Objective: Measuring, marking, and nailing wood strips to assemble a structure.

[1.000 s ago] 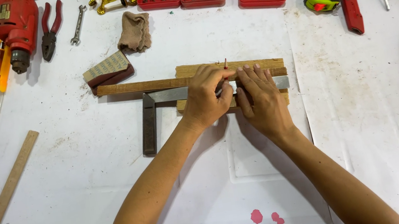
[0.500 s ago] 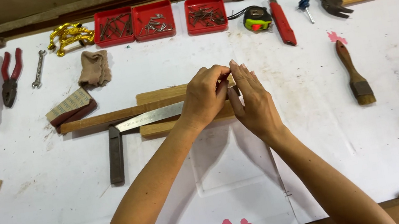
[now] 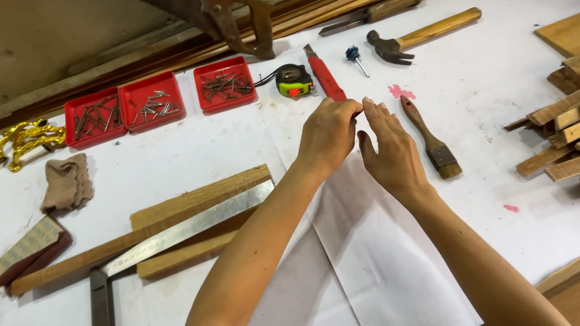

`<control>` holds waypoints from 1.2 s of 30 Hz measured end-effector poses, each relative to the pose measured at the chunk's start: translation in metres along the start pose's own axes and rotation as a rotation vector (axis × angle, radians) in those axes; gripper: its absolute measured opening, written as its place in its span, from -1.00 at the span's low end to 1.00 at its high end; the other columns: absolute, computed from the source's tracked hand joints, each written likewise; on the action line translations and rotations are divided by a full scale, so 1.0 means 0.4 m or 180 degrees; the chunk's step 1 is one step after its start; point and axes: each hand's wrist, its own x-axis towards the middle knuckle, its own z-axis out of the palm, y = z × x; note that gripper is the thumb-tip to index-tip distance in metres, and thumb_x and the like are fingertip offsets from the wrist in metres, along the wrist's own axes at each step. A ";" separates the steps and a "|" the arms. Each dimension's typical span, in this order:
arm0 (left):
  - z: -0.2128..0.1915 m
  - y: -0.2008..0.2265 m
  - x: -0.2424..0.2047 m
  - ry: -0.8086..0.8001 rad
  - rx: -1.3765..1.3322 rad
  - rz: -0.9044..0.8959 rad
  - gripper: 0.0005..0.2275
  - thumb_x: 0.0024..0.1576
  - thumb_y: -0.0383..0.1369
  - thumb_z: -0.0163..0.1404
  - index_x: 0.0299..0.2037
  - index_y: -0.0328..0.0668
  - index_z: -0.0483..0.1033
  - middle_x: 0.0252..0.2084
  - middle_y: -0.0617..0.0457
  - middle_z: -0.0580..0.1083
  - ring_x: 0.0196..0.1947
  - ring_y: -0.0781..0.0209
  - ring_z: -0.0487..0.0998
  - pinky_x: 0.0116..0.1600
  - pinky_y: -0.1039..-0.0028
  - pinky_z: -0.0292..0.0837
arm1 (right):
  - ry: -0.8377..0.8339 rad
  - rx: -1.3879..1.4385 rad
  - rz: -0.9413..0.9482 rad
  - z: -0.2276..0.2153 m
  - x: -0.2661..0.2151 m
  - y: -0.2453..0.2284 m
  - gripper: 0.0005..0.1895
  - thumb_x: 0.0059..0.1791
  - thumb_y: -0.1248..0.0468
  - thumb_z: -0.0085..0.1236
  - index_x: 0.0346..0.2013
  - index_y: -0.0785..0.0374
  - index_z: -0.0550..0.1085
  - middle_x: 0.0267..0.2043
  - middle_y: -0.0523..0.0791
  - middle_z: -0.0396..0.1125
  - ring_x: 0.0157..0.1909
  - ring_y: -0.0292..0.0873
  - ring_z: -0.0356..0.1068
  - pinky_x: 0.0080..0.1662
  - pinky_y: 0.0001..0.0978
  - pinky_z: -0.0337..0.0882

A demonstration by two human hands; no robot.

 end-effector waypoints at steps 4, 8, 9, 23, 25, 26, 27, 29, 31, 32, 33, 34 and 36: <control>0.108 -0.014 0.054 -0.0185 0.0018 -0.0144 -0.84 0.06 -0.55 0.08 -0.18 -0.17 0.64 -0.33 -0.07 0.57 -0.21 -0.02 0.57 -0.10 0.21 0.54 | -0.0061 -0.0386 0.0015 -0.003 0.014 0.100 -0.37 0.02 0.37 0.12 0.40 0.35 0.24 0.23 0.18 0.34 0.37 0.22 0.26 0.43 0.08 0.13; 0.204 -0.047 0.093 -0.0362 0.0230 -0.0146 -0.81 0.06 -0.57 0.06 -0.17 -0.17 0.64 -0.30 -0.07 0.61 -0.16 -0.04 0.57 -0.06 0.19 0.55 | -0.0342 -0.0269 0.0256 0.013 0.040 0.188 -0.36 0.01 0.39 0.03 0.40 0.40 0.19 0.28 0.24 0.28 0.37 0.29 0.18 0.37 0.04 0.12; 0.222 -0.057 0.097 -0.0387 0.0266 -0.0140 -0.79 0.04 -0.59 0.05 -0.17 -0.17 0.65 -0.29 -0.09 0.61 -0.15 -0.06 0.56 -0.05 0.18 0.55 | -0.0458 -0.0229 0.0365 0.018 0.045 0.203 -0.36 0.01 0.40 0.00 0.40 0.41 0.18 0.29 0.24 0.27 0.36 0.28 0.18 0.37 0.05 0.13; 0.305 -0.118 0.090 -0.0843 0.0764 -0.0128 -0.85 0.09 -0.59 -0.03 -0.24 -0.24 0.60 -0.20 -0.04 0.59 -0.05 -0.05 0.52 0.04 0.23 0.51 | -0.0817 -0.1274 0.0292 0.084 0.036 0.293 -0.48 0.08 0.29 -0.15 0.35 0.32 0.29 0.28 0.02 0.34 0.46 0.10 0.13 0.47 0.13 -0.12; 0.291 -0.111 0.089 -0.0898 0.0842 -0.0132 -0.84 0.09 -0.59 -0.03 -0.23 -0.24 0.60 -0.19 -0.04 0.58 -0.04 -0.03 0.51 0.05 0.25 0.51 | -0.0872 -0.1357 0.0323 0.077 0.039 0.282 -0.48 0.09 0.28 -0.16 0.36 0.31 0.30 0.27 0.01 0.34 0.46 0.09 0.13 0.47 0.13 -0.12; 0.277 -0.104 0.087 -0.0816 0.0749 -0.0116 -0.84 0.09 -0.60 -0.03 -0.22 -0.24 0.61 -0.20 -0.04 0.58 -0.04 -0.04 0.51 0.06 0.24 0.51 | -0.0856 -0.1387 0.0307 0.073 0.041 0.274 -0.48 0.08 0.27 -0.14 0.35 0.32 0.30 0.28 0.01 0.34 0.46 0.10 0.13 0.46 0.14 -0.12; 0.260 -0.099 0.086 -0.0732 0.0665 -0.0107 -0.83 0.10 -0.60 -0.03 -0.22 -0.23 0.61 -0.21 -0.03 0.58 -0.04 -0.04 0.52 0.06 0.22 0.51 | -0.0841 -0.1408 0.0285 0.072 0.046 0.264 -0.48 0.08 0.25 -0.12 0.34 0.32 0.30 0.28 0.01 0.34 0.45 0.12 0.14 0.46 0.15 -0.12; 0.219 -0.085 0.087 -0.0650 0.0618 -0.0108 -0.84 0.09 -0.60 -0.01 -0.21 -0.24 0.61 -0.20 -0.03 0.57 -0.05 -0.04 0.52 0.05 0.21 0.51 | -0.0723 -0.1344 0.0104 0.066 0.050 0.247 -0.47 0.07 0.25 -0.10 0.34 0.34 0.30 0.29 0.03 0.33 0.44 0.16 0.14 0.45 0.14 -0.11; 0.160 -0.064 0.077 -0.0574 0.0584 -0.0134 -0.84 0.08 -0.60 0.01 -0.21 -0.25 0.60 -0.20 -0.03 0.57 -0.05 -0.05 0.53 0.03 0.20 0.51 | -0.0623 -0.1254 -0.0079 0.055 0.055 0.200 -0.46 0.06 0.25 -0.07 0.34 0.37 0.31 0.29 0.06 0.33 0.43 0.20 0.14 0.45 0.13 -0.09; 0.122 -0.051 0.070 -0.0455 0.0479 -0.0064 -0.85 0.06 -0.56 0.06 -0.19 -0.26 0.60 -0.21 -0.05 0.57 -0.06 -0.06 0.53 0.02 0.18 0.51 | -0.0580 -0.1143 -0.0097 0.045 0.061 0.164 -0.46 0.07 0.27 -0.06 0.34 0.38 0.30 0.31 0.06 0.32 0.43 0.22 0.15 0.44 0.13 -0.06; 0.081 -0.039 0.068 -0.0334 0.0380 0.0017 -0.84 0.03 -0.52 0.11 -0.18 -0.28 0.59 -0.22 -0.07 0.56 -0.07 -0.08 0.53 0.01 0.16 0.50 | -0.0526 -0.1031 -0.0114 0.035 0.072 0.127 -0.47 0.07 0.28 -0.05 0.34 0.39 0.30 0.32 0.07 0.31 0.42 0.23 0.16 0.43 0.14 -0.02; 0.051 -0.047 0.060 -0.0327 0.0412 -0.0009 -0.84 0.03 -0.52 0.11 -0.18 -0.28 0.59 -0.22 -0.07 0.56 -0.07 -0.08 0.53 0.01 0.16 0.50 | -0.0536 -0.0997 -0.0136 0.040 0.076 0.099 -0.47 0.07 0.28 -0.05 0.34 0.39 0.30 0.32 0.07 0.31 0.42 0.23 0.16 0.43 0.14 -0.02; -0.008 -0.060 0.036 -0.0166 0.0588 0.0041 -0.86 0.04 -0.52 0.14 -0.21 -0.25 0.59 -0.23 -0.05 0.57 -0.08 -0.09 0.53 0.10 0.15 0.50 | -0.0419 -0.0745 -0.0413 0.048 0.077 0.042 -0.49 0.06 0.31 -0.04 0.31 0.41 0.32 0.32 0.07 0.33 0.42 0.23 0.18 0.42 0.16 0.01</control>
